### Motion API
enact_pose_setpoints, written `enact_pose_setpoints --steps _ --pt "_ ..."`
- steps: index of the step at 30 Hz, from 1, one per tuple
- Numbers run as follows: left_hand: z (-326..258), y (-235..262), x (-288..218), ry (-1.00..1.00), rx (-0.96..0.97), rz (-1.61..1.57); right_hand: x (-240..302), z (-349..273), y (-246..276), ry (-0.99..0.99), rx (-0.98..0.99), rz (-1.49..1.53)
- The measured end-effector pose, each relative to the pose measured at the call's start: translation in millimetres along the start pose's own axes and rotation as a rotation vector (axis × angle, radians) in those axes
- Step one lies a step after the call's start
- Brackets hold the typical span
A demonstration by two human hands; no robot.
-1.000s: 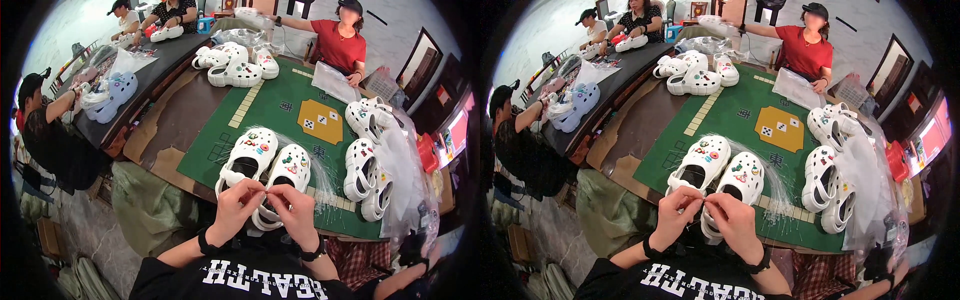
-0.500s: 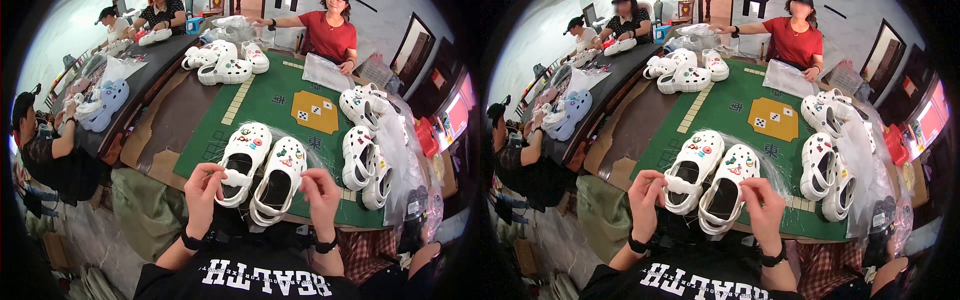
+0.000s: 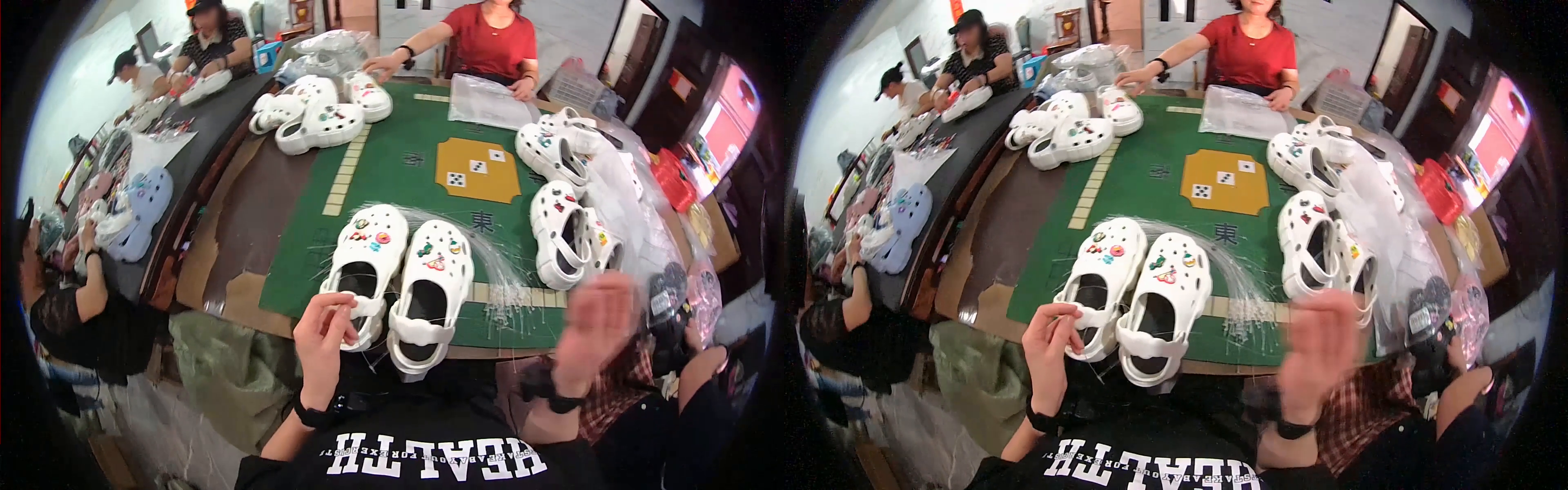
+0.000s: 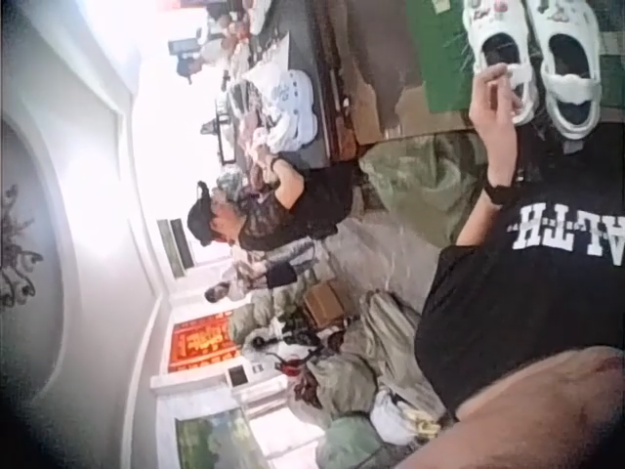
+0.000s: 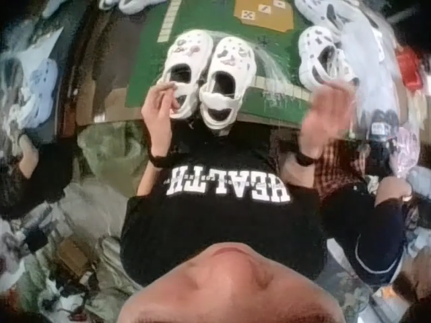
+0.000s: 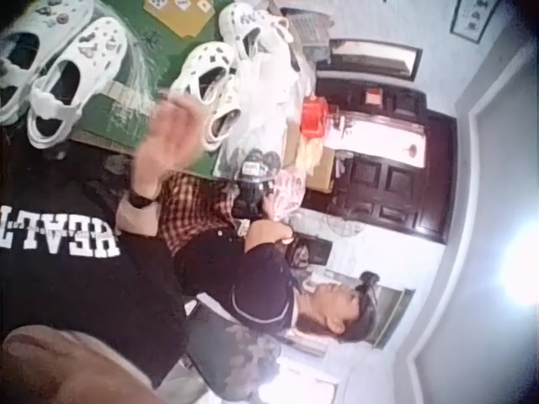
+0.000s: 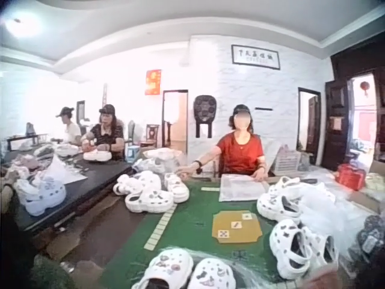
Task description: The recorder is shown packaging decorated clogs into plastic bags and organizing them on a table in a workshop setting.
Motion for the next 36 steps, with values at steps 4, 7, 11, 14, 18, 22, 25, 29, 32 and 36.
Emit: enact_pose_setpoints --steps 4,7,11,14,18,22,25,29,32,36 --pt "-4.2 -0.7 2.9 0.019 0.002 0.023 -29.3 -23.4 -87.7 0.178 0.484 -0.468" --pt "-6.9 2.5 6.2 -0.011 -0.002 0.070 -45.6 -38.3 -124.7 0.372 0.628 -0.725" --pt "-6.4 0.9 8.5 -0.009 -0.005 0.054 -59.7 -28.1 -143.4 0.340 0.740 -0.732" --pt "-7.3 0.9 11.8 -0.046 -0.111 0.024 -72.1 -25.6 -148.3 0.313 0.860 -0.665" --pt "-14.1 21.9 7.7 -0.191 -0.278 0.129 -63.5 -9.6 -145.8 0.355 0.879 -0.634" --pt "-17.3 39.5 -11.0 -0.445 -0.355 0.052 -29.8 30.6 -119.2 0.335 0.725 -0.554" --pt "-6.4 37.5 -19.8 -0.484 -0.316 0.090 -16.0 58.3 -104.7 0.431 0.659 -0.574" --pt "-1.3 15.5 -30.1 -0.402 -0.259 0.273 -15.1 106.2 -84.2 0.589 0.482 -0.776" --pt "2.4 14.8 -19.1 -0.412 -0.214 0.240 -22.3 150.8 -60.5 0.757 0.357 -0.987" --pt "6.6 11.0 -14.5 -0.330 -0.205 0.261 -46.7 215.1 -23.0 0.820 0.178 -1.240"
Point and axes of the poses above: each hand's wrist, its own z-axis towards the middle knuckle, its own y-axis out of the back of the hand, x = y × z, the point moved 2 cm from there along z, towards the middle knuckle, and after that the axes turned 5 degrees about -y, right-handed, at the moved point
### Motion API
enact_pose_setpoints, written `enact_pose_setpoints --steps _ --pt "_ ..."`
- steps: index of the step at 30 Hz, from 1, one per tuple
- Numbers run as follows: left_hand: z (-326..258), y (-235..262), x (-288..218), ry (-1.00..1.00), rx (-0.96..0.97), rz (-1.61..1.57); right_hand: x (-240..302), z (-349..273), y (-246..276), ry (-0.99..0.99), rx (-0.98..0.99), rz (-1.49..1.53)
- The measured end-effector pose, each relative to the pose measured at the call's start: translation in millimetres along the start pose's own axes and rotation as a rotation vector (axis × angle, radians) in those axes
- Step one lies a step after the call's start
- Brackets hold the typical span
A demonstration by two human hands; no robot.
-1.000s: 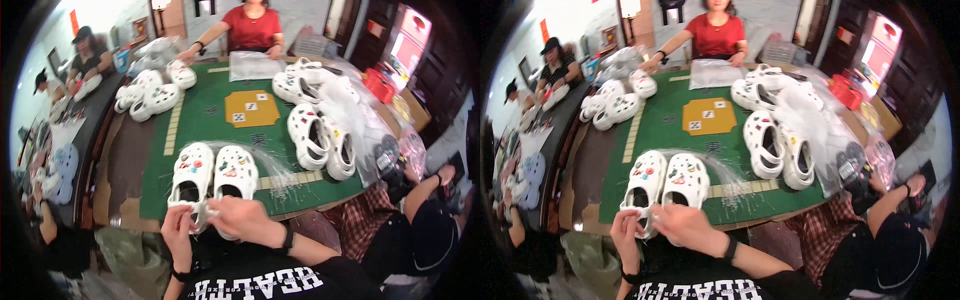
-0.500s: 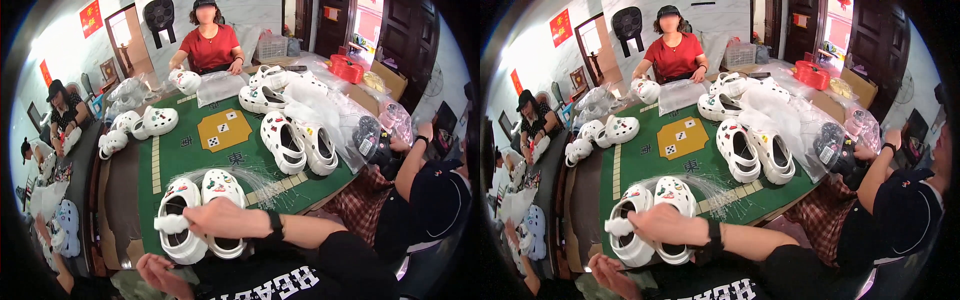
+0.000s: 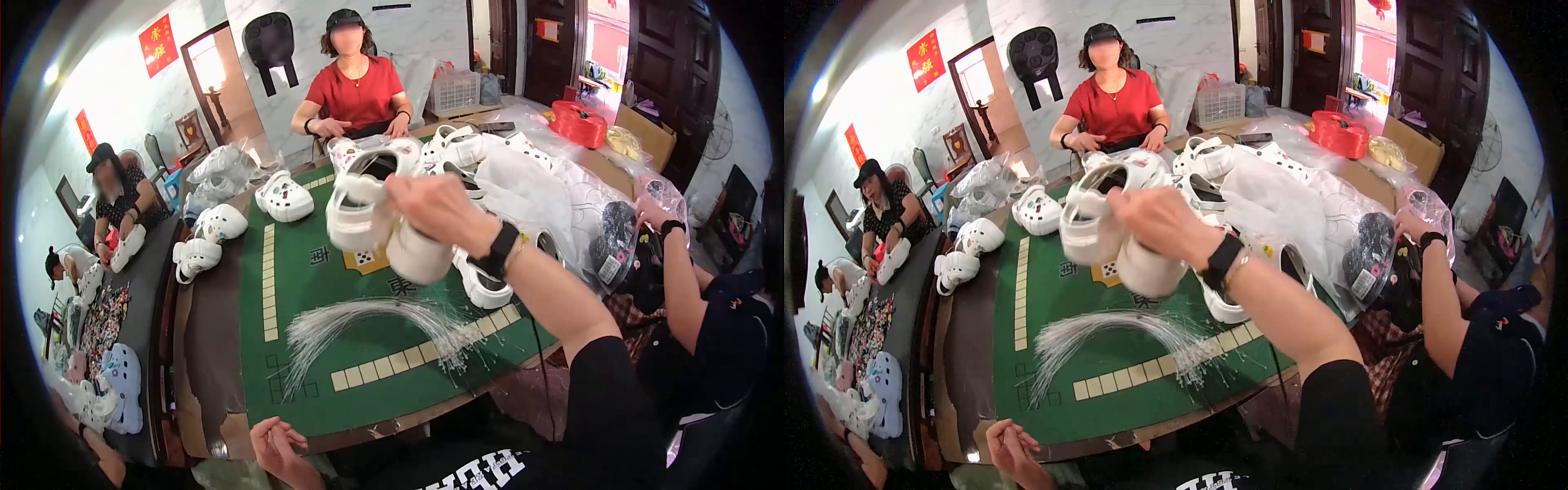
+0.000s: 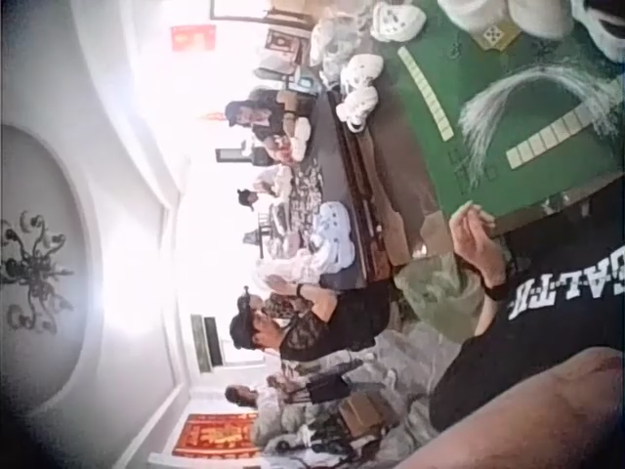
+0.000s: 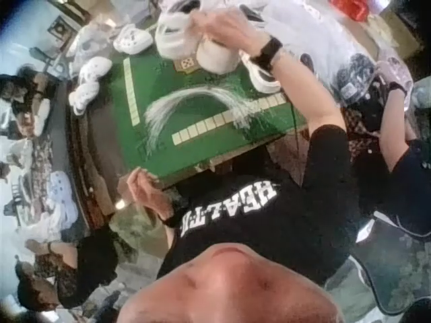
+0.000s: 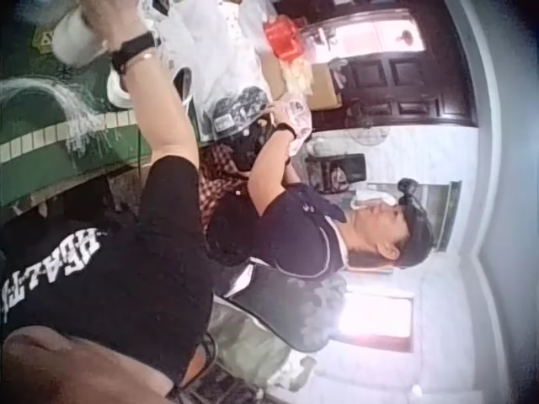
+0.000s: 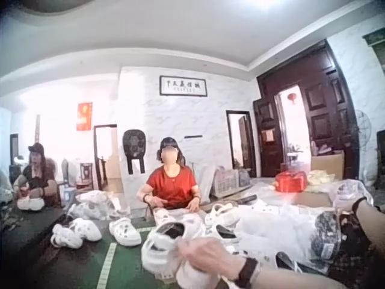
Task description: The recorder is shown packaging decorated clogs into plastic bags and organizing them on a table in a workshop setting.
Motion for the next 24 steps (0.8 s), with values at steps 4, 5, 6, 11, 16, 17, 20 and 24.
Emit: enact_pose_setpoints --steps 4,5,6,11,16,17,20,24 --pt "3.7 -8.5 -0.4 0.121 0.065 -0.018 -50.8 16.0 -10.3 -0.063 -0.010 -0.106" --pt "4.0 -10.6 -1.7 0.116 0.077 -0.029 -55.6 12.8 -20.0 -0.070 -0.012 -0.121" --pt "3.0 -12.0 -2.2 0.119 0.067 -0.033 -54.5 12.6 -32.3 -0.044 0.010 -0.067" --pt "-3.8 -27.4 2.8 0.141 0.092 -0.023 -3.3 -1.0 -112.3 0.206 0.228 0.096" --pt "-5.5 -22.2 9.1 0.127 0.170 -0.019 9.1 -36.7 -148.3 0.342 0.311 0.178" --pt "-6.2 -20.2 11.3 0.131 0.134 -0.008 1.0 -37.9 -146.7 0.364 0.307 0.195" --pt "-4.1 -2.6 19.4 0.287 0.190 -0.004 10.1 -36.5 -139.4 0.477 0.441 0.135" --pt "5.4 0.6 24.0 0.371 0.204 -0.111 -23.9 -36.9 -145.7 0.435 0.516 0.336"
Point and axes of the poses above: each hand's wrist, its own z-axis towards the middle knuckle, its own y-axis out of the back of the hand, x = y × z, the point moved 2 cm from there along z, towards the middle knuckle, and after that the axes turned 5 degrees about -y, right-handed, at the moved point
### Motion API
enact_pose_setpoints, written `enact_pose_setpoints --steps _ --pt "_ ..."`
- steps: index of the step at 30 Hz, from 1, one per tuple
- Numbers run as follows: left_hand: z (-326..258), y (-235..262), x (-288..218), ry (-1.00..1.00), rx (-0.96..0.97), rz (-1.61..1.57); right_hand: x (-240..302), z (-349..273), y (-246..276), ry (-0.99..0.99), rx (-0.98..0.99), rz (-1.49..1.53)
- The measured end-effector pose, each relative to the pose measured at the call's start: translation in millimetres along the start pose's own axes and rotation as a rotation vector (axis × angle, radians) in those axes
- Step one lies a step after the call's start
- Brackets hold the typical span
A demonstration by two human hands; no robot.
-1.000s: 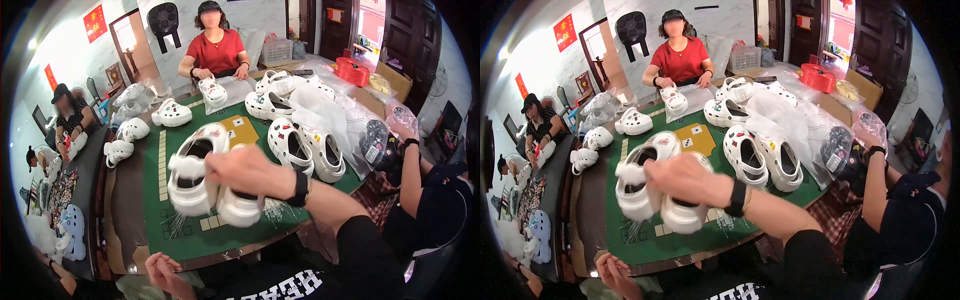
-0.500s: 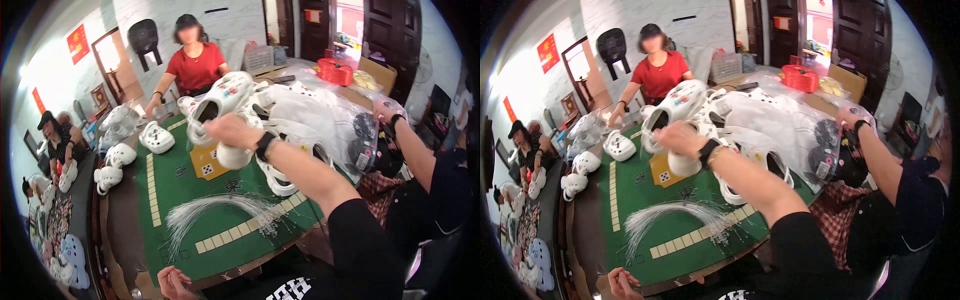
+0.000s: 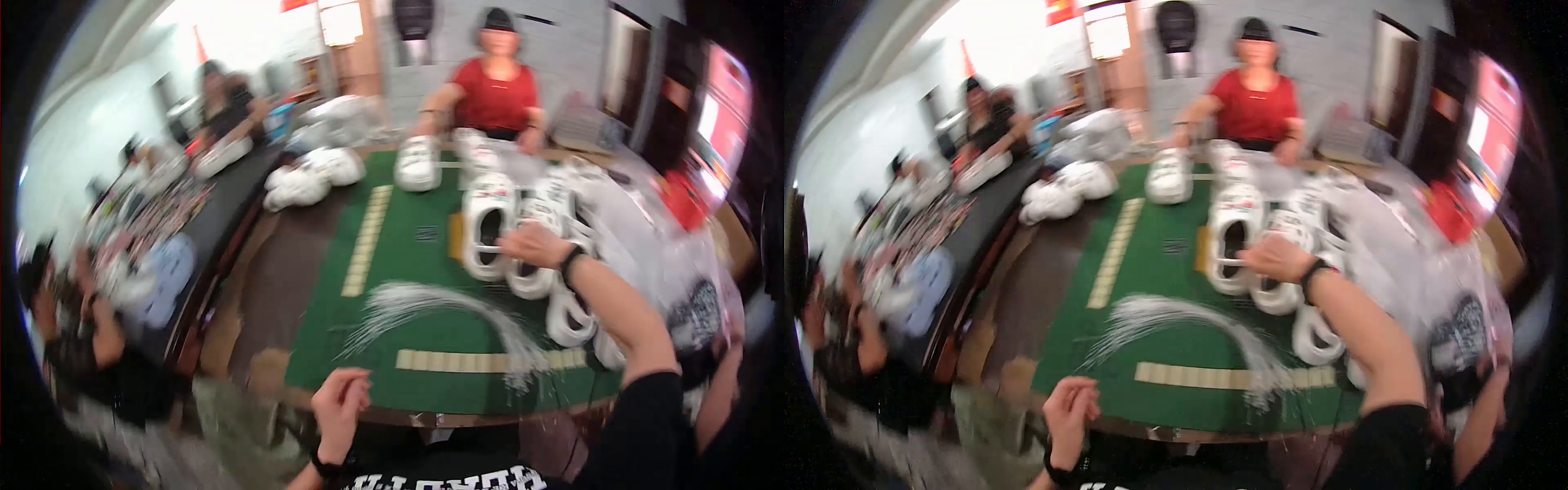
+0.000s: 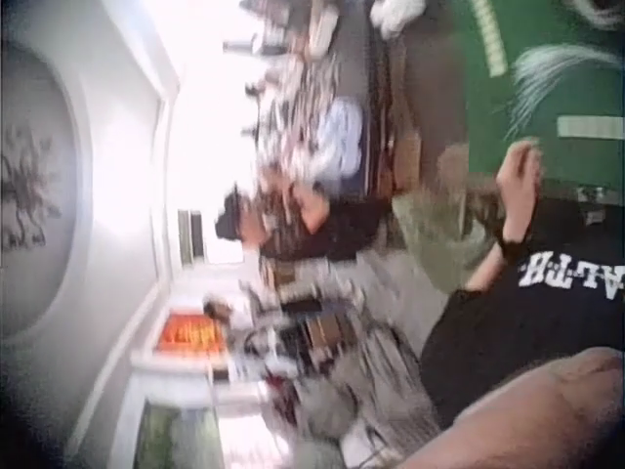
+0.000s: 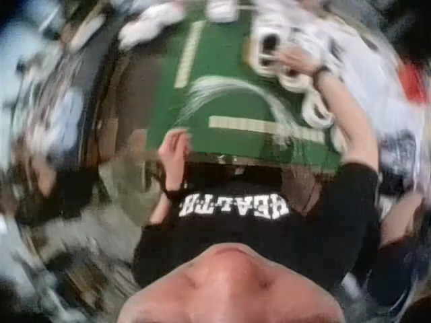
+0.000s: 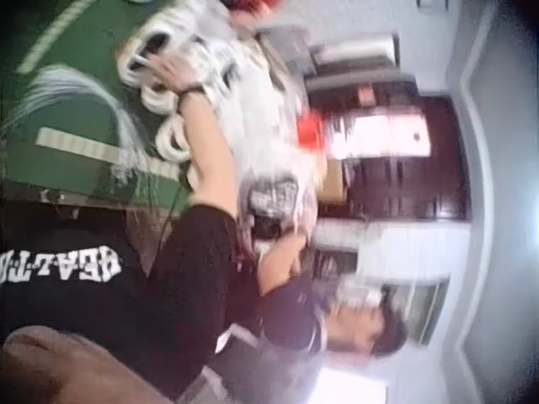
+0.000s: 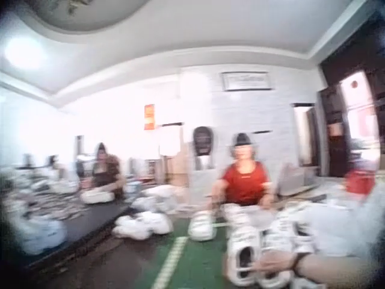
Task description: The recorder is shown packaging decorated clogs into plastic bags and organizing them on a table in a workshop setting.
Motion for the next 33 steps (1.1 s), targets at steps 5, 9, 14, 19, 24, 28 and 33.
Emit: enact_pose_setpoints --steps 5,9,14,19,24,28,33 --pt "40.9 38.6 -6.3 -0.249 0.130 0.288 10.7 -1.0 36.2 -0.310 0.203 -0.086" --pt "77.2 128.7 -1.8 -0.191 -0.090 0.358 38.0 8.3 25.9 -0.395 0.157 -0.064" --pt "138.2 253.7 -7.0 -0.349 -0.413 0.818 37.1 -16.4 41.0 -0.538 -0.283 -0.013" --pt "182.2 354.4 -16.1 -0.369 -0.622 1.506 107.1 -31.6 76.5 -0.533 -0.394 0.074" --pt "204.7 410.0 -14.7 0.246 -0.529 1.724 158.9 -62.9 85.0 -0.566 -0.362 0.095" --pt "201.3 449.4 -0.6 0.333 -0.514 1.590 186.3 -96.1 74.2 -0.594 -0.311 0.089" --pt "203.4 462.8 -4.6 0.208 -0.447 1.633 210.2 -126.5 55.0 -0.682 -0.284 0.189"
Point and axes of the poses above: each hand's wrist, its own z-axis towards the middle knuckle, its own y-axis out of the back of the hand, x = y × z, the point moved 2 cm from there along z, towards the middle knuckle, and after that the axes turned 5 degrees about -y, right-handed, at the moved point
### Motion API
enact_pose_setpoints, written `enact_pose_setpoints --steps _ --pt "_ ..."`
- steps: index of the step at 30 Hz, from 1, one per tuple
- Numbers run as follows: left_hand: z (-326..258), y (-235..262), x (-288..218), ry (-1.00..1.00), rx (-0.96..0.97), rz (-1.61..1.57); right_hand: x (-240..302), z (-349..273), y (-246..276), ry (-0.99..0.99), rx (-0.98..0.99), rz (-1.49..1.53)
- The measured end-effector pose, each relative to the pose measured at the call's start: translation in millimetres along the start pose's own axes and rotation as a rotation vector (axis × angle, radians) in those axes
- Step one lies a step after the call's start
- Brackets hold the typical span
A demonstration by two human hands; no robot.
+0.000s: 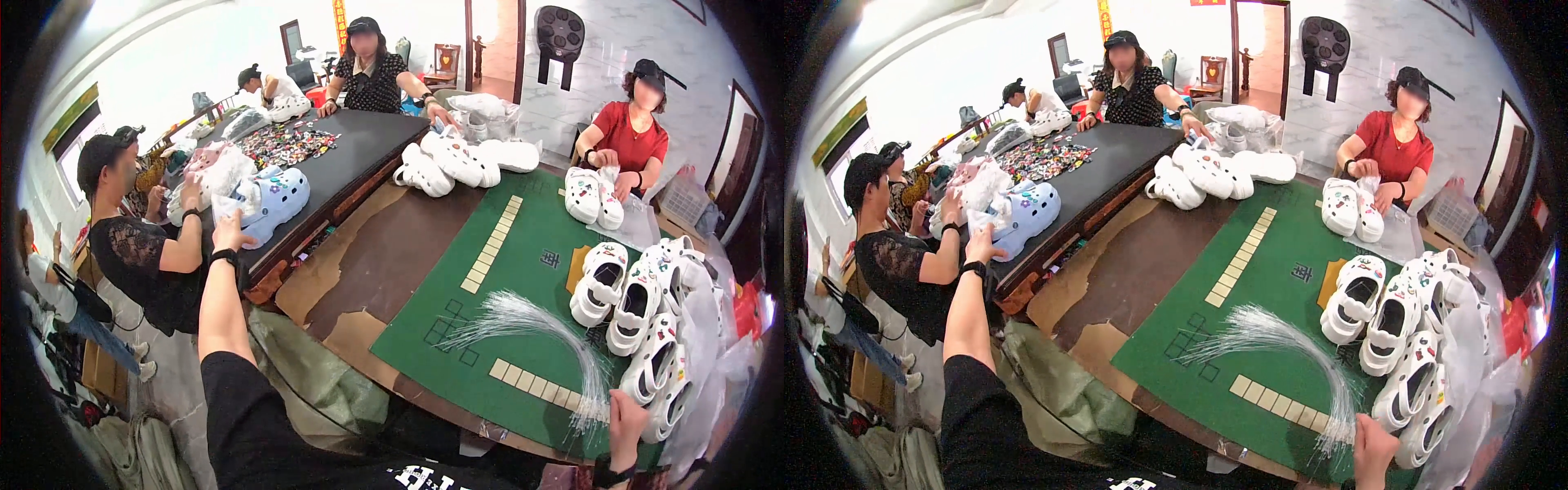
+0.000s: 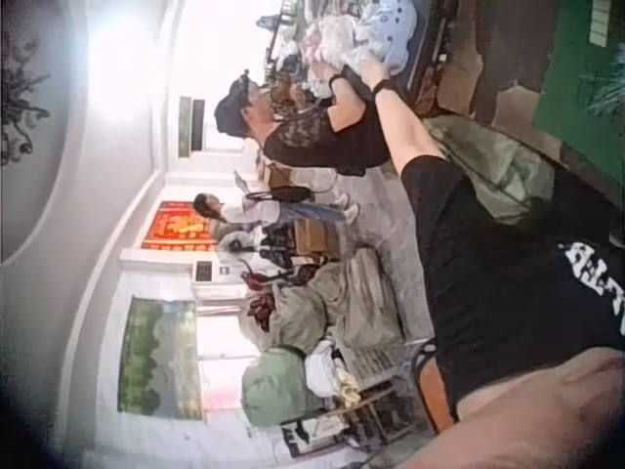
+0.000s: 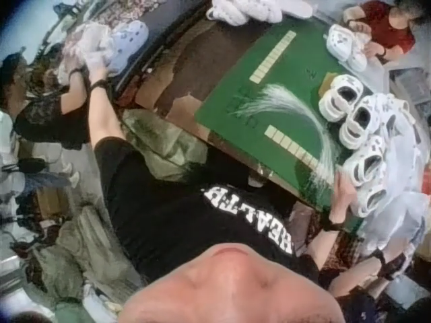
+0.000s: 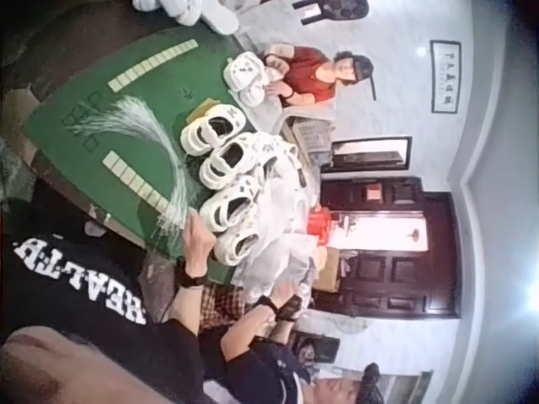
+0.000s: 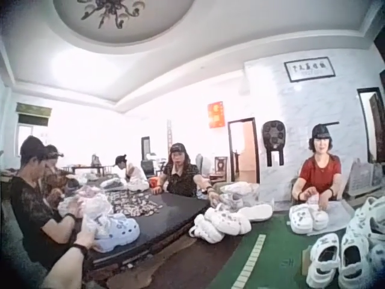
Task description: The recorder is shown packaging decorated clogs into plastic bags and organizing them on a table in a workshop setting.
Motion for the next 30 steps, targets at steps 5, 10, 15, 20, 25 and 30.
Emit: enact_pose_setpoints --steps 5,10,15,20,25,30 --pt "-11.1 5.0 1.0 -0.065 -0.142 -0.037 1.0 -24.0 -17.7 -0.045 -0.013 0.066" --pt "-7.4 8.6 13.6 -0.056 -0.195 -0.011 3.0 -33.7 -33.6 -0.001 -0.016 0.036" --pt "40.4 -10.6 11.9 -0.058 -0.136 -0.323 24.7 -41.8 -40.5 -0.107 -0.077 0.061" --pt "93.4 -32.1 61.3 -0.062 0.079 -0.007 45.4 -52.0 -72.2 -0.027 0.013 0.165" --pt "116.9 -50.1 59.3 -0.019 -0.133 0.131 49.2 -60.7 -94.3 -0.043 -0.034 0.068" --pt "101.9 -34.7 54.2 -0.036 -0.172 0.036 61.1 -62.4 -83.0 -0.018 -0.078 0.042"
Point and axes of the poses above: each hand's wrist, its own z-axis towards the middle knuckle, its own y-axis out of the back of the hand, x = y × z, the point moved 2 cm from there along z, towards the middle knuckle, and after that the axes turned 5 degrees about -y, right-handed, at the moved point
